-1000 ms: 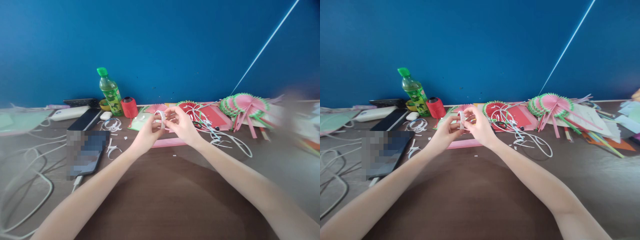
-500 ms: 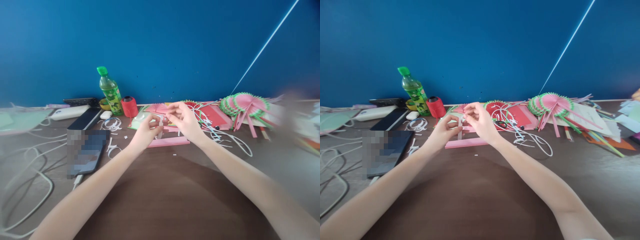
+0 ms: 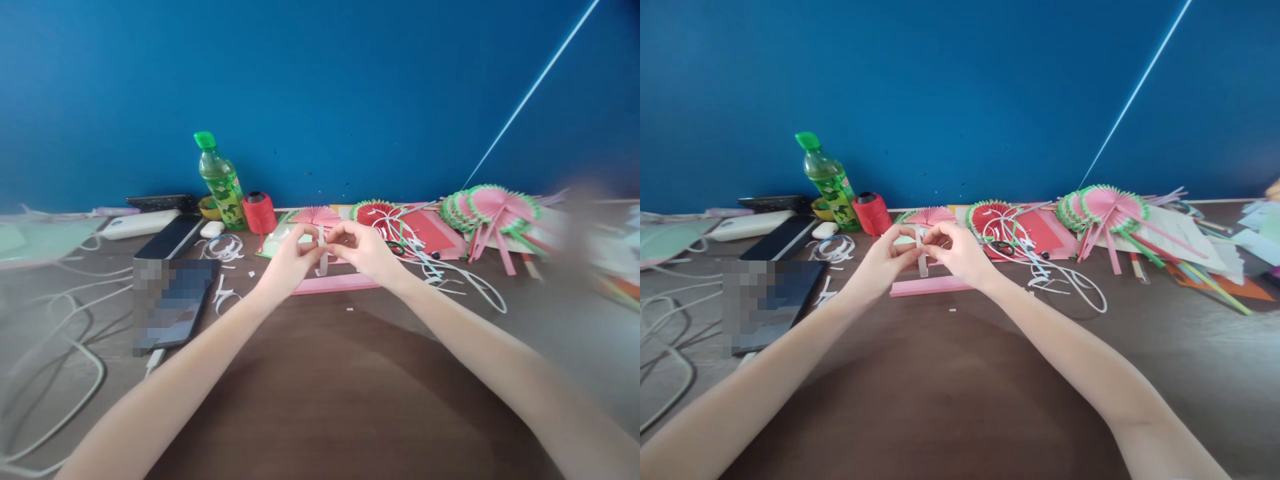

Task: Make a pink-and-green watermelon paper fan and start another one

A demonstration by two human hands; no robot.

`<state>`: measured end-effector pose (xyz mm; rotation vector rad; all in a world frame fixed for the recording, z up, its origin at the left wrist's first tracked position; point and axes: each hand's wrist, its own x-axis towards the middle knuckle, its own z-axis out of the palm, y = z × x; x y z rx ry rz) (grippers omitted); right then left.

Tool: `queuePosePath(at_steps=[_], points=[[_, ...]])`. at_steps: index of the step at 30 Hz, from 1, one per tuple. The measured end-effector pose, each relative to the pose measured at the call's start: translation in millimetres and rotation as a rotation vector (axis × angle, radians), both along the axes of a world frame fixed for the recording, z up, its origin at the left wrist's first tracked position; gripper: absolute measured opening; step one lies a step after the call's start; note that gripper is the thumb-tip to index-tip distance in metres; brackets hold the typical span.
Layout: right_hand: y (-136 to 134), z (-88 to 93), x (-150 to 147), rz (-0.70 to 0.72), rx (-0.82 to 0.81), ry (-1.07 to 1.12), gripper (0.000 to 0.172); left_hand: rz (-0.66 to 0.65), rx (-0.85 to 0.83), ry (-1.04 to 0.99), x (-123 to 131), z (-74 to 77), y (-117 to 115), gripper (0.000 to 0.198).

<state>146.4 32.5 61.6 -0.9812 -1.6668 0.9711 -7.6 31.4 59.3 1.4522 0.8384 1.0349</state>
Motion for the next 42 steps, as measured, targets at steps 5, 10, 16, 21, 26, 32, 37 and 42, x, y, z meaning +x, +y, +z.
queuePosePath(at_steps=[5,10,16,21,26,32,37,42], points=[[-3.0,-0.7,-1.7,-0.009,0.025,-0.009,0.007,0.042,0.001,0.037,2.5,4.6,-4.2,0.010],[-5.4,-5.4,-4.3,-0.044,0.129,-0.051,0.007,0.104,0.040,0.070,3.9,8.4,-8.6,0.012],[-7.9,-9.3,-5.6,-0.080,0.335,-0.110,0.007,0.114,0.039,0.039,2.7,10.2,-11.2,0.013],[-9.6,-10.7,-6.2,-0.093,0.417,-0.121,0.009,0.089,0.032,-0.030,2.8,7.8,-11.5,0.014],[-12.7,-11.4,-8.7,-0.079,0.445,-0.123,0.011,0.052,-0.009,-0.101,2.1,5.6,-9.9,0.015],[-15.5,-10.0,-11.2,-0.063,0.504,-0.135,0.011,0.125,-0.049,-0.112,1.1,11.7,-8.9,0.017],[-12.5,-13.2,-11.4,-0.106,0.429,-0.098,0.009,0.125,-0.177,-0.092,-0.2,16.5,-7.5,0.017],[-9.9,-17.5,-10.9,-0.098,0.367,-0.031,0.008,0.085,-0.154,-0.053,-0.1,16.3,-7.0,0.020]])
